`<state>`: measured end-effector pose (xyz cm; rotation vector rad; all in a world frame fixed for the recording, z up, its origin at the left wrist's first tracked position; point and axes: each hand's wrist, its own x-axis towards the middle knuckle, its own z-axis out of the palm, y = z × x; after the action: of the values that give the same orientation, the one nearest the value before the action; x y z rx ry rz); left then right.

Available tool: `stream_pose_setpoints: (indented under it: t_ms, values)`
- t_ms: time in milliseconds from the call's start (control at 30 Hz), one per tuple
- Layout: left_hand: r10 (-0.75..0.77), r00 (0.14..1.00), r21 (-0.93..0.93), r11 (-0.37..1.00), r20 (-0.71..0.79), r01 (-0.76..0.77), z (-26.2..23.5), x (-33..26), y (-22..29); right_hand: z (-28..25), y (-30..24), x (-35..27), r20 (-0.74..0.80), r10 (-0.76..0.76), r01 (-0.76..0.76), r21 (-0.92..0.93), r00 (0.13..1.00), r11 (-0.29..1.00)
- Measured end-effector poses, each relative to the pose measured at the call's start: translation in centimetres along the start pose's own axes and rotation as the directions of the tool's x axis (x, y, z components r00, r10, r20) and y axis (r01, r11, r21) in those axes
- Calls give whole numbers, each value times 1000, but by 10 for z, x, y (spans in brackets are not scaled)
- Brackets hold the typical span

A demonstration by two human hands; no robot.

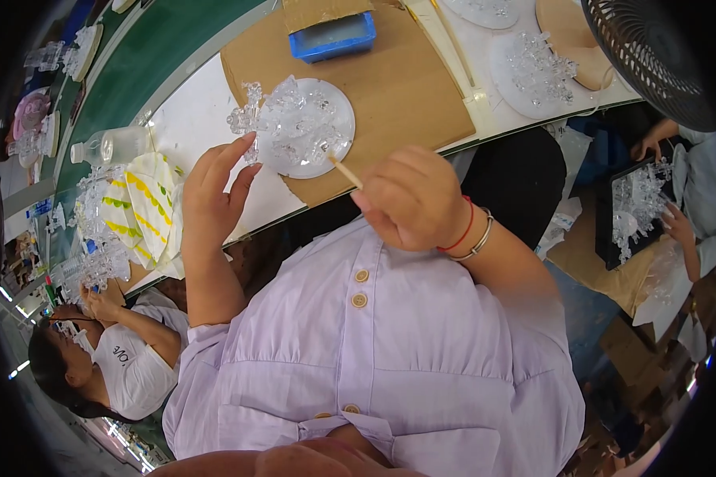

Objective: Apply adhesive to small clear plastic decorative components using an applicator stick and assemble them onto base plates.

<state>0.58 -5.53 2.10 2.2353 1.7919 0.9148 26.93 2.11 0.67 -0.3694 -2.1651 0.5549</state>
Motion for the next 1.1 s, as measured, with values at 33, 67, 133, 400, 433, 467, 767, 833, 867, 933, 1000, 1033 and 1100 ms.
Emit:
stream_pose_setpoints:
  t_ms: [33, 67, 133, 400, 433, 467, 767, 833, 867, 933, 1000, 1033, 1100]
  values:
    - [2, 1000, -3, 1000, -2, -2, 0, 1, 0, -1, 0, 0, 9, -6, 6, 6, 1000, 1000]
    - [14, 1000, 5, 1000, -4, -14, 0, 1, 0, -2, 1, 1, 18, -11, 11, 12, 1000, 1000]
    - [25, 1000, 11, 1000, -4, -25, 1, 0, 1, -6, 8, 2, -26, 33, -34, -9, 999, 999]
    - [117, 992, 0, 993, -43, -117, 14, -2, 11, -12, 35, 10, -129, 71, -84, -101, 989, 991]
    - [117, 992, -2, 993, -42, -118, 15, -2, 11, -12, 35, 10, -129, 72, -86, -102, 989, 991]
    - [112, 993, 0, 994, -45, -112, 16, -2, 12, -13, 35, 10, -125, 68, -81, -106, 990, 991]
    - [132, 987, 39, 991, -96, -129, 21, -5, 14, -18, 17, 1, -47, 47, -49, -36, 998, 998]
    - [146, 983, 47, 989, -112, -142, 23, -4, 15, -18, 16, 1, -30, 35, -36, -47, 999, 998]
    - [149, 981, 55, 988, -127, -143, 26, -4, 15, -18, 18, 2, -38, 28, -31, -73, 999, 997]
    - [151, 978, 63, 988, -144, -144, 29, -4, 17, -18, 19, 2, -45, 20, -24, -101, 999, 995]
    - [163, 971, 111, 983, -176, -145, 33, -2, 21, -20, 18, 1, -17, -4, 2, -87, 1000, 996]
    - [163, 971, 111, 983, -175, -145, 35, -3, 21, -20, 18, 0, -17, -3, 2, -87, 1000, 996]
    - [155, 972, 148, 980, -174, -129, 39, -5, 21, -20, 15, -4, -2, -7, 7, -95, 1000, 995]
